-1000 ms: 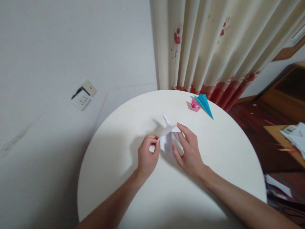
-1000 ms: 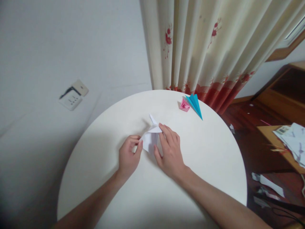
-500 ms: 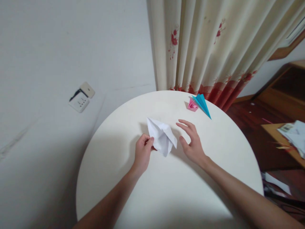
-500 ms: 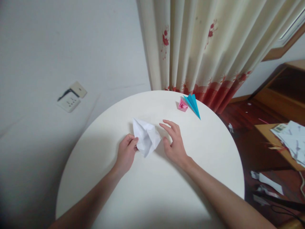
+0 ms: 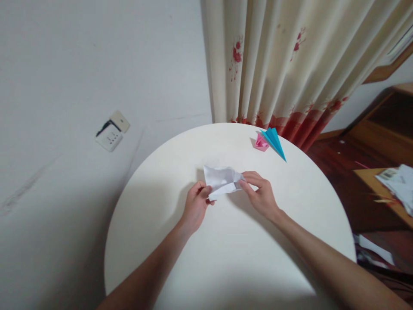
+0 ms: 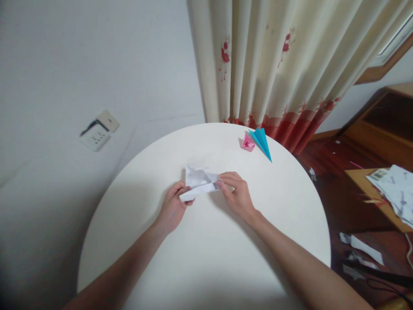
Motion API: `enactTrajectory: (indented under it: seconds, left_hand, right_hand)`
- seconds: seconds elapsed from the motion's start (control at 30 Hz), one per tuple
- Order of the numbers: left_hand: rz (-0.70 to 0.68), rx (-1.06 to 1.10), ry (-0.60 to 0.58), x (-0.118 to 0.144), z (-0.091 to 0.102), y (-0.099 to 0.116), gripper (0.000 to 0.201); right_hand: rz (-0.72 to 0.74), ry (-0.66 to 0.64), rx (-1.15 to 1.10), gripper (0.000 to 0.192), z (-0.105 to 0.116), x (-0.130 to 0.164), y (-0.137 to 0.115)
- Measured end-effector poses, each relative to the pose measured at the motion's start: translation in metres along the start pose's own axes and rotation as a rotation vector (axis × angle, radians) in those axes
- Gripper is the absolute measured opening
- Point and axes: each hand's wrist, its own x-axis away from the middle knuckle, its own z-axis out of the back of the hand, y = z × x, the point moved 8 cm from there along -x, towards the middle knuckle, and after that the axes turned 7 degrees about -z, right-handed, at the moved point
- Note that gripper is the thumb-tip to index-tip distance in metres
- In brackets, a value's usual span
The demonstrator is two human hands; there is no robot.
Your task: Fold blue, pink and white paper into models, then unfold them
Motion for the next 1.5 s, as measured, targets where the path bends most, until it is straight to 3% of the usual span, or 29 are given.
enactTrajectory:
  seconds: [0.17,0.37,0.43,0.53,0.6,0.67,0.73,0.83,1.03,1.17,1.5]
  left_hand:
    - [-0.056,0.028,-0.035,0.001,-0.002,0.001,0.024]
    - [-0.088,-0.017,-0.042,0.002,-0.004,0.005,0.021]
    - [-0.224,-0.068,0.006,0.005,-0.001,0.016,0.023]
    - [-0.631,-0.346,0.006,0.023,-0.007,0.046,0.017]
    - [-0.850,-0.580,-0.135,0.039,-0.025,0.055,0.015]
    - [-0.933,-0.756,-0.262,0.049,-0.039,0.054,0.025]
    - [-0.947,-0.859,-0.281,0.050,-0.043,0.053,0.037]
    - [-0.931,-0.875,-0.197,0.045,-0.037,0.053,0.033]
    - [-0.783,-0.707,-0.010,0.032,-0.009,0.039,0.024]
    - [-0.714,-0.736,-0.043,0.029,-0.009,0.037,0.015]
    - [-0.705,-0.832,-0.145,0.027,-0.022,0.043,0.035]
  right_hand:
    - [-0.140,0.121,-0.114,0.028,0.012,0.003,0.005]
    - [-0.180,0.240,0.000,0.034,0.022,0.004,0.002]
    - [-0.198,0.275,0.013,0.035,0.024,0.004,0.003]
    - [-0.295,0.321,-0.047,0.036,0.026,0.006,0.009]
    - [-0.356,0.296,-0.105,0.034,0.019,0.010,0.010]
    - [-0.394,0.231,-0.164,0.032,0.006,0.016,0.007]
    - [-0.431,0.142,-0.227,0.030,-0.011,0.024,0.004]
    - [-0.445,0.048,-0.285,0.029,-0.028,0.034,-0.001]
    - [-0.465,0.015,-0.301,0.030,-0.032,0.037,0.001]
    - [-0.485,0.004,-0.281,0.033,-0.034,0.036,0.003]
    - [-0.463,-0.006,-0.304,0.031,-0.035,0.037,0.001]
